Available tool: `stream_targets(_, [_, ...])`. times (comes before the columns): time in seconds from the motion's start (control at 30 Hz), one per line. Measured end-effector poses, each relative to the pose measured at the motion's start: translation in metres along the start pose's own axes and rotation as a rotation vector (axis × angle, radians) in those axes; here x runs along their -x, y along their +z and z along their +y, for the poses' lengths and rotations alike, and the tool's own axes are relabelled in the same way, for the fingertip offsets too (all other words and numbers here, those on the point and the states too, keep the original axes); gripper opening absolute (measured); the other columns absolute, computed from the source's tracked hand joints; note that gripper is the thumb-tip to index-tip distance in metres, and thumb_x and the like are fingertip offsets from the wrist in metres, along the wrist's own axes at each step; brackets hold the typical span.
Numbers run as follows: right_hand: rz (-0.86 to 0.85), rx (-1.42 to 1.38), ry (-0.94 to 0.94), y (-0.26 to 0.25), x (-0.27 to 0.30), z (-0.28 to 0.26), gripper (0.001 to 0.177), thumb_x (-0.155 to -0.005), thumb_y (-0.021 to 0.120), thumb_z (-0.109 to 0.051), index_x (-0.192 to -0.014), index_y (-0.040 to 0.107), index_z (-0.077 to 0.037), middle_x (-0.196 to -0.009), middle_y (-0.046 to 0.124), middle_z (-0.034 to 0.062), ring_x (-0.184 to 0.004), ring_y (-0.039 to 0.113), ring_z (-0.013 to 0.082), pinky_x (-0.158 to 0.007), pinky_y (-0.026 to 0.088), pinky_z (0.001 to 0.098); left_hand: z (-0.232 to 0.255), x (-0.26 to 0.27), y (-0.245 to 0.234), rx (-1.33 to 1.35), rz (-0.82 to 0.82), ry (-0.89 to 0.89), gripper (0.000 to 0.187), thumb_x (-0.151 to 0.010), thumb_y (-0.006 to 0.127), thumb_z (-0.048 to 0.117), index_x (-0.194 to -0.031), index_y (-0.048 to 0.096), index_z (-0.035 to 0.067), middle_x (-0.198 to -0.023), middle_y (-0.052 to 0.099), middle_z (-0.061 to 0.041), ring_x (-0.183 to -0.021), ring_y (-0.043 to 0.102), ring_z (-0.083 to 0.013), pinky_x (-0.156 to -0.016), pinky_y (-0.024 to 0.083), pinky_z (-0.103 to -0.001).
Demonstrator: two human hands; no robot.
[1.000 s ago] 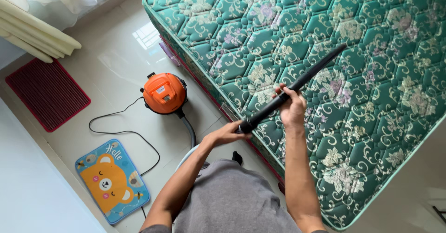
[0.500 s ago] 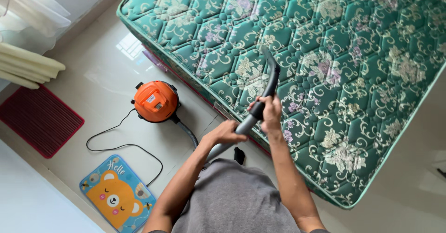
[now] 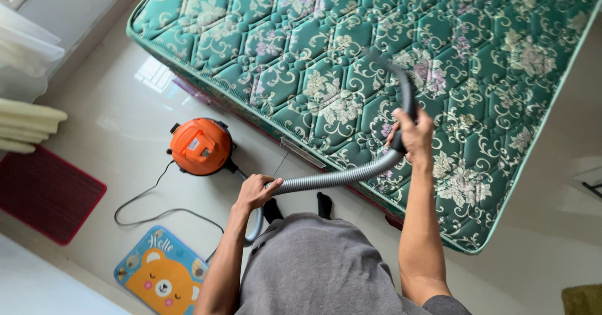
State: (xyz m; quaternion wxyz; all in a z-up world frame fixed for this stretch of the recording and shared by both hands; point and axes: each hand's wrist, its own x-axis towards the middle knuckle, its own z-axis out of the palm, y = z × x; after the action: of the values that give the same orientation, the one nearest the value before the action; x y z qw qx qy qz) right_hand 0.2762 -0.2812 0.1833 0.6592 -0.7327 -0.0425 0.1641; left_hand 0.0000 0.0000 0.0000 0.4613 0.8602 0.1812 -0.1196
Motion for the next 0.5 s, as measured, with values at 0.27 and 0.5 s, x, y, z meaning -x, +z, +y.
stream_targets(0.27, [-0.041, 0.115, 0.309, 0.017, 0.025, 0.044, 0.041, -0.087, 0.068, -0.014, -0.127, 0.060, -0.014, -0.066, 0.055, 0.0047, -0.042, 0.055, 0.0161, -0.038, 0.052, 0.0359, 0.028, 0.009, -0.060, -0.028, 0.314, 0.152, 0.059, -0.091, 0.060, 0.057, -0.069, 0.078, 0.006, -0.044, 0.052, -0.009, -0.040, 0.055, -0.0266, -0.046, 0.044, -0.039])
stream_targets(0.5, [-0.008, 0.247, 0.329, 0.035, 0.067, 0.068, 0.065, -0.095, 0.060, -0.024, -0.153, 0.031, -0.016, -0.075, 0.061, 0.0079, -0.050, 0.062, 0.0219, -0.045, 0.055, 0.0382, 0.021, 0.019, -0.092, -0.001, 0.352, 0.105, 0.063, -0.094, 0.063, 0.052, -0.060, 0.068, -0.001, -0.043, 0.045, -0.011, -0.039, 0.048, -0.0261, -0.047, 0.038, -0.040])
